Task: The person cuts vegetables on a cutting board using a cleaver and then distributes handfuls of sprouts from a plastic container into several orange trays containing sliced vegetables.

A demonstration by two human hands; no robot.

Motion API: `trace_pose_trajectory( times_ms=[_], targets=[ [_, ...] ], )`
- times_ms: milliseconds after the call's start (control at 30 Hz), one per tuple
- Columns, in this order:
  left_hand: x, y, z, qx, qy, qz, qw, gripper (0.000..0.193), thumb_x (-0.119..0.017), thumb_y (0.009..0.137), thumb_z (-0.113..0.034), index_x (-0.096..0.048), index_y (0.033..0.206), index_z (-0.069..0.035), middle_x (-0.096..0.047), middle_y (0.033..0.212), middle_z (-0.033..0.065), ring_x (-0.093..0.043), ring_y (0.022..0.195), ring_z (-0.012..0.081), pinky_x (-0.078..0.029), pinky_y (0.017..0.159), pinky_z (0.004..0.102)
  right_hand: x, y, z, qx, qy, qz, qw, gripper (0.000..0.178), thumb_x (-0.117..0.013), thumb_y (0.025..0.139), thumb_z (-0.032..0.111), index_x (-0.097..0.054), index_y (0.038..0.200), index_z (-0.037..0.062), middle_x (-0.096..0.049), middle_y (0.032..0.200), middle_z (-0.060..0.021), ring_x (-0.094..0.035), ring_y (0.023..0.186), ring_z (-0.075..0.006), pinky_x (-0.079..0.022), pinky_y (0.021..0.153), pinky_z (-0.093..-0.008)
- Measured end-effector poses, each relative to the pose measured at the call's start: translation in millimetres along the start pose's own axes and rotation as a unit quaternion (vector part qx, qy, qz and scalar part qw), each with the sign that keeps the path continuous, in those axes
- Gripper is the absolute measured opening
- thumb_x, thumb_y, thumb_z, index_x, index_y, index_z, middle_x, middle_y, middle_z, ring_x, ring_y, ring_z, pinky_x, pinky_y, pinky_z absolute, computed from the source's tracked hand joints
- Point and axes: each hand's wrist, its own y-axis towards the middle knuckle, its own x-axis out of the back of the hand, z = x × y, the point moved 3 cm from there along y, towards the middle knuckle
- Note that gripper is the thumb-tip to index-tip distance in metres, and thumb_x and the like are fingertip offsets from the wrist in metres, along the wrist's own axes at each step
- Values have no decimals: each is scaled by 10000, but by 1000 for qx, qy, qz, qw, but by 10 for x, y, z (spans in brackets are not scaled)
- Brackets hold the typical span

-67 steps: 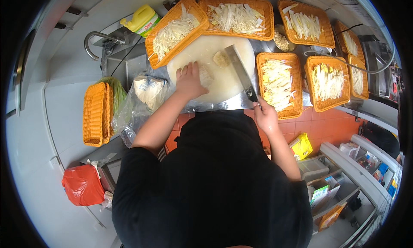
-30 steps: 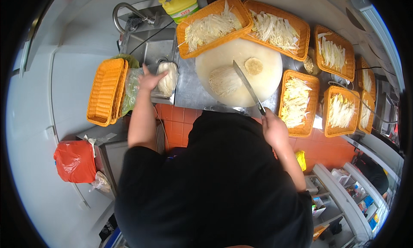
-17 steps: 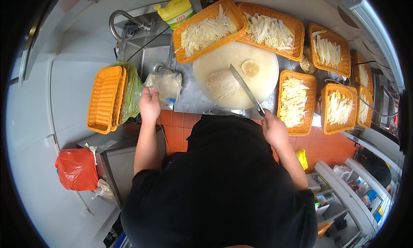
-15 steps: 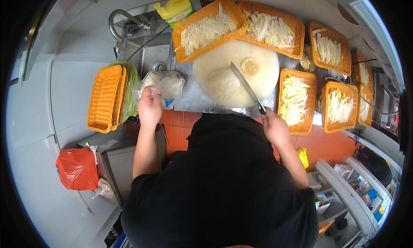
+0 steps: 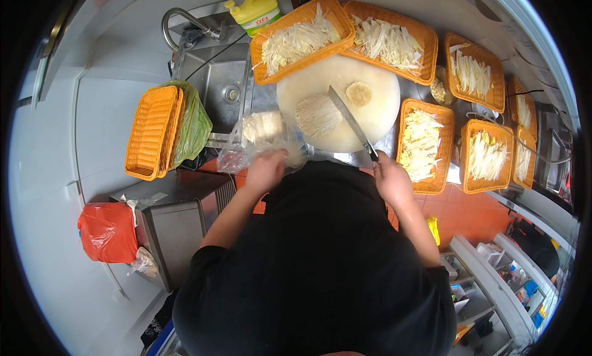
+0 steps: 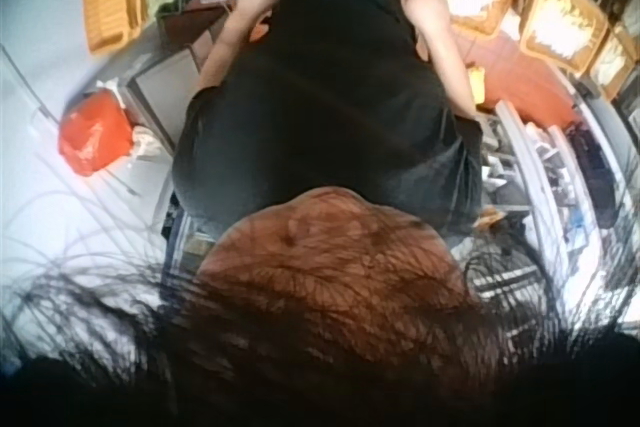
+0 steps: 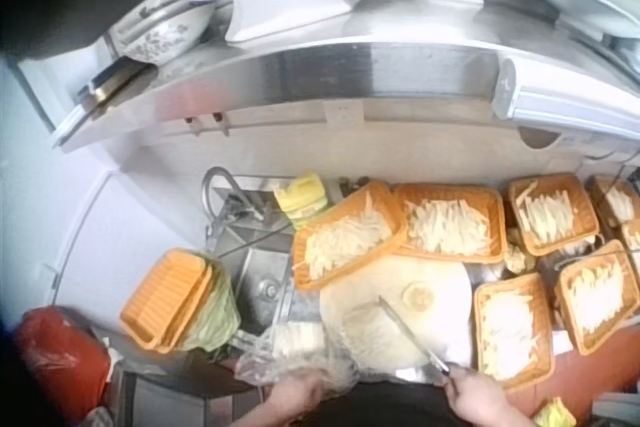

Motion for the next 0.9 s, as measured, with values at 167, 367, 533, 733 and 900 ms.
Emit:
trace_pose_trajectory(
  times_ms=[167, 367, 533, 733, 900],
  targets=[
    [187, 47, 30, 221, 67, -1, 973, 1076, -886, 703, -393, -290, 1561, -134, -266, 1529, 318, -287, 1419, 509, -288, 1109, 659, -36, -19, -61, -10, 8, 9, 1000, 292, -566, 978, 169, -618, 1234, 38, -695, 873, -255, -678, 822, -444, -542, 732, -525],
    [-637, 87, 122, 251, 82, 14, 964, 1228, -932, 650, -411, -210, 1605, -140, -52, 1642, 311, -79, 1526, 509, -172, 1146, 742, -37, -14, -36, -7, 22, 7, 1000, 295, -563, 990, 179, -602, 1237, 20, -683, 860, -260, -663, 834, -455, -525, 737, -529],
    [-451, 316, 718, 196, 153, -35, 968, 1158, -930, 636, -322, -282, 1583, -164, -100, 1647, 271, -114, 1534, 474, -210, 1164, 702, -49, -21, -15, -10, 7, 23, 1000, 190, -540, 996, 186, -577, 1119, 46, -691, 909, -239, -673, 860, -442, -532, 747, -543],
    [169, 399, 258, 166, 175, 59, 969, 1071, -910, 647, -260, -344, 1550, -148, -204, 1607, 267, -207, 1501, 454, -230, 1180, 621, -37, -79, 1, 1, -3, 16, 1000, 223, -521, 1004, 209, -571, 1157, 55, -702, 914, -220, -682, 849, -427, -541, 749, -530],
    [396, 424, -232, 106, 147, -47, 982, 745, -855, 710, -252, -541, 1346, -26, -431, 1444, 263, -424, 1334, 416, -341, 1101, 535, -61, -115, 53, 2, -46, 27, 999, 232, -522, 997, 191, -556, 1175, 45, -703, 915, -208, -690, 820, -405, -542, 696, -516]
  ],
)
